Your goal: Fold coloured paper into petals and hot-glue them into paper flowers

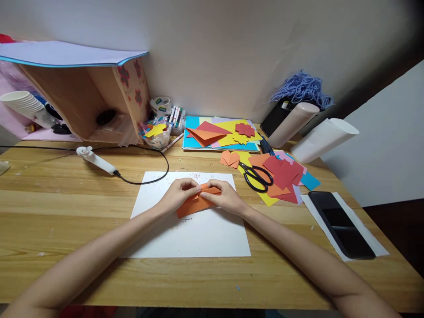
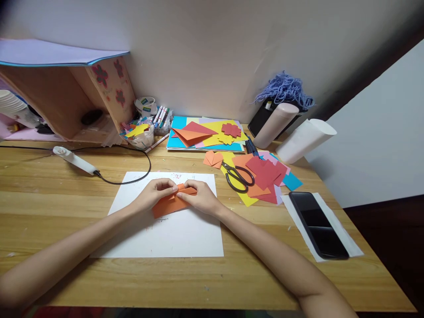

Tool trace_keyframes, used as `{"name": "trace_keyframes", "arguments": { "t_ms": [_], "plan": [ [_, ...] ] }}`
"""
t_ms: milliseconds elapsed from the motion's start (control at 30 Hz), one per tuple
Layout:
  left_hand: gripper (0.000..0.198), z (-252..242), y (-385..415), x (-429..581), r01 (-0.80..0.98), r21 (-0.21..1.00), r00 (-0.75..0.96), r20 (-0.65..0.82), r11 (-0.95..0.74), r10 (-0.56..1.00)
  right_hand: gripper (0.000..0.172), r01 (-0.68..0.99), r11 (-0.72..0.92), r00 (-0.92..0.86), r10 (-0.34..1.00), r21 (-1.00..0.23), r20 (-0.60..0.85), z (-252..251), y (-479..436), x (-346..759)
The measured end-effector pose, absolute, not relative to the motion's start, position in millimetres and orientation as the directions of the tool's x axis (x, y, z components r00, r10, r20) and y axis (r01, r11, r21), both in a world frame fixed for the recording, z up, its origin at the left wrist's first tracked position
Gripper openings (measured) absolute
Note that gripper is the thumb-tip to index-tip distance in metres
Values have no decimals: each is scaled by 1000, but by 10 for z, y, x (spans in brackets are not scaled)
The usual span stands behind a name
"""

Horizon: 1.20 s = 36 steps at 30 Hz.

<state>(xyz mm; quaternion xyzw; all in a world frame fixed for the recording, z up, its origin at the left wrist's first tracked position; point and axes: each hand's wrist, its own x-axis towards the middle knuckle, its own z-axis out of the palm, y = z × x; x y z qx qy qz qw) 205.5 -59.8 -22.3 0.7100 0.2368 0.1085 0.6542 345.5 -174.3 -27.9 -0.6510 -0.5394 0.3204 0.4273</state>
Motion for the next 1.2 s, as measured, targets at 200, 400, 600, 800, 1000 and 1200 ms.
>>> {"name": "trace_keyframes", "arguments": {
  "t_ms": [200,400,600,800,1000,1200],
  "plan": [
    [15,-183,-610,2053,212,977,850,-176,-16,496,15,439,-50,201,979,-897,44,-286,-1738,3451],
    [17,-192,-608,2070,239,970,838,-186,-38,513,18,428,-48,185,982,-903,36,-311,-1737,3465],
    [22,-221,-605,2066,202,979,833,-151,-38,532,17,407,-42,181,983,-913,35,-307,-1737,3465],
    [24,-256,-599,2059,202,979,840,-171,-4,514,21,391,-76,256,966,-917,29,-308,-1729,3486],
    [22,-242,-615,2057,248,968,822,-190,-36,537,23,386,-77,255,966,-919,27,-318,-1728,3485],
    [21,-242,-617,2071,260,965,819,-201,-35,538,23,390,-70,260,965,-918,37,-331,-1723,3485]
  ]
}}
